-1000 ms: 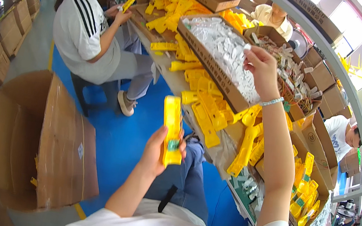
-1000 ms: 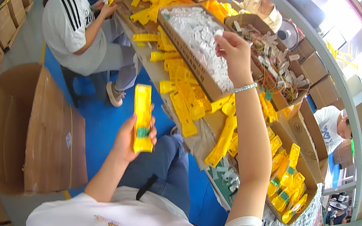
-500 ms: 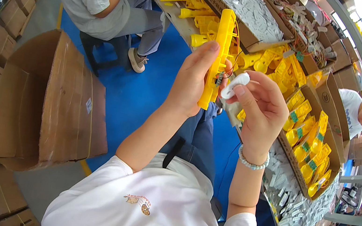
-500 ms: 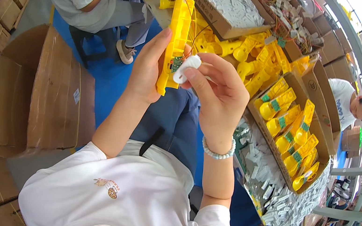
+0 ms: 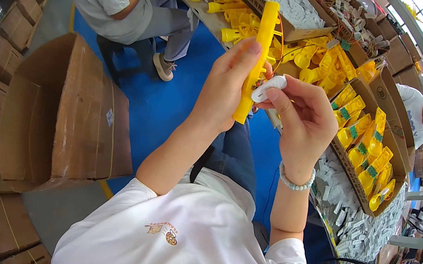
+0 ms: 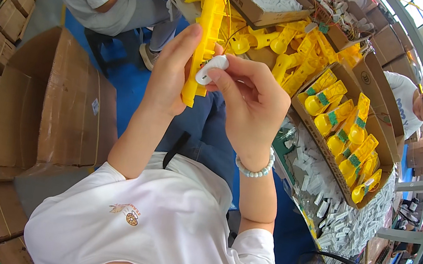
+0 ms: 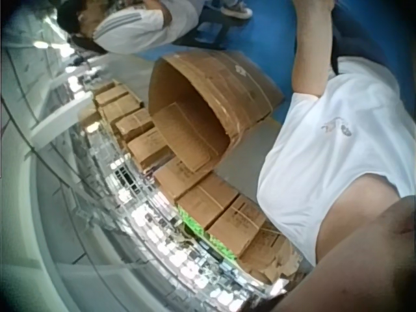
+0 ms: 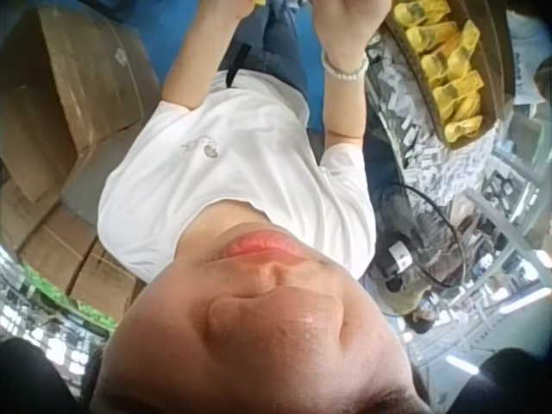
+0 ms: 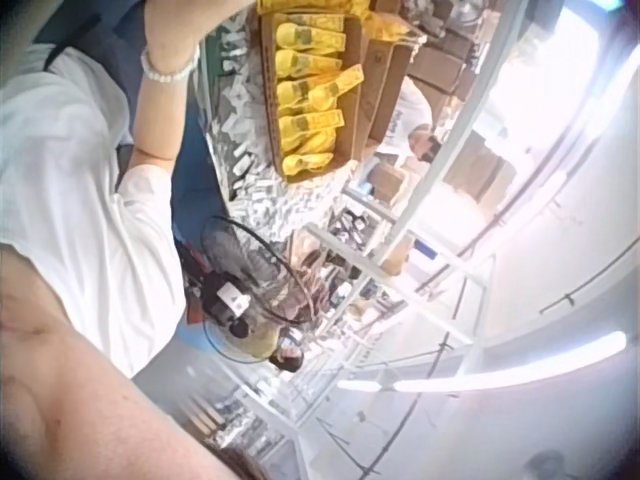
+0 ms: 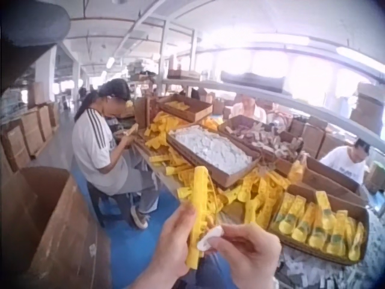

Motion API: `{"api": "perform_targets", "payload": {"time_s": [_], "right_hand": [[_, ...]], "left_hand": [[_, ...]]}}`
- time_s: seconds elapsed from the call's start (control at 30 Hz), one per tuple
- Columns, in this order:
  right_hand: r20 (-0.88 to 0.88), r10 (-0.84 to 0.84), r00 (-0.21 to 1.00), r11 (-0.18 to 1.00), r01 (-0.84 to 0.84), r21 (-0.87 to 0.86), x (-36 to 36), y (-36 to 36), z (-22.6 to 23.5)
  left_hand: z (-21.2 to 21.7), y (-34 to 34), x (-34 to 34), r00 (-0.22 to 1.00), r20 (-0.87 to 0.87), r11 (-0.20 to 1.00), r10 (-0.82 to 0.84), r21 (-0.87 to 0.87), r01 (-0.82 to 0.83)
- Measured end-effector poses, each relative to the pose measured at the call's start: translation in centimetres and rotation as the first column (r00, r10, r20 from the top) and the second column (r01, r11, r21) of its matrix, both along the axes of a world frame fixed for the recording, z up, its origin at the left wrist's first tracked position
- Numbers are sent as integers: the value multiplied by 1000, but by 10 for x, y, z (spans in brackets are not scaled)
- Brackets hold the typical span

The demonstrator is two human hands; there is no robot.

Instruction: The person assembles small electronic components by hand, inserting circuit boards and wires into yellow plastic casings, then attaching white covers to the casings.

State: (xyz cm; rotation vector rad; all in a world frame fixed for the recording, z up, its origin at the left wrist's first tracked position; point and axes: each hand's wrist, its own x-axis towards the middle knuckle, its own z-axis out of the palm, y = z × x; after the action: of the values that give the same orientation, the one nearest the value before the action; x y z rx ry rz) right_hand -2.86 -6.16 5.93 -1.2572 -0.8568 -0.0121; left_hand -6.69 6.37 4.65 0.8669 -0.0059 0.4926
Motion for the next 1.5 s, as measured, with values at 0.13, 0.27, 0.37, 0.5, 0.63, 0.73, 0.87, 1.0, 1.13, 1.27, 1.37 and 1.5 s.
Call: {"api": "perform_targets", "payload": {"time_s": [0.13,0.27,0.37,0.5,0.63,0.73,0.87,1.0,1.13,1.27,1.37,1.5], "right_hand": [[-29,8,1000,1000,-8,0,0,-5,2],[-45,9,999,1000,-9,3,1,-5,1],[-41,-11,999,1000,11,-17,5,-3,-3],[-33,-49,998,994,46,-103,14,-2,-7],[-55,-64,996,991,57,-120,24,3,-13],[-145,-110,983,985,88,-152,28,6,-13],[-155,-147,977,970,112,-216,38,8,-15],[-251,-144,957,965,80,-251,52,6,-22],[-294,-160,942,959,78,-272,59,5,-25],[-158,-172,972,959,128,-253,64,5,-29],[-83,-183,980,955,157,-250,67,3,-33],[-43,-198,979,945,179,-275,68,-7,-36]], "left_hand": [[3,-3,-2,1000,-17,1000,12,23,-11],[2,-3,1,1000,-10,999,5,36,-4],[-5,-1,7,1000,2,996,3,89,-3],[-12,-2,19,998,-41,987,56,151,-49],[-20,-1,31,997,-60,992,47,120,-40],[-27,0,36,994,-99,990,36,143,-21],[-31,0,46,995,-99,992,12,124,0],[-35,-5,55,989,-136,995,62,81,-51],[-39,-4,61,985,-161,990,63,137,-41],[-48,-6,68,978,-175,972,114,225,-73],[-55,-12,71,979,-180,975,93,217,-53],[-56,-25,71,978,-206,988,17,152,15]]}}
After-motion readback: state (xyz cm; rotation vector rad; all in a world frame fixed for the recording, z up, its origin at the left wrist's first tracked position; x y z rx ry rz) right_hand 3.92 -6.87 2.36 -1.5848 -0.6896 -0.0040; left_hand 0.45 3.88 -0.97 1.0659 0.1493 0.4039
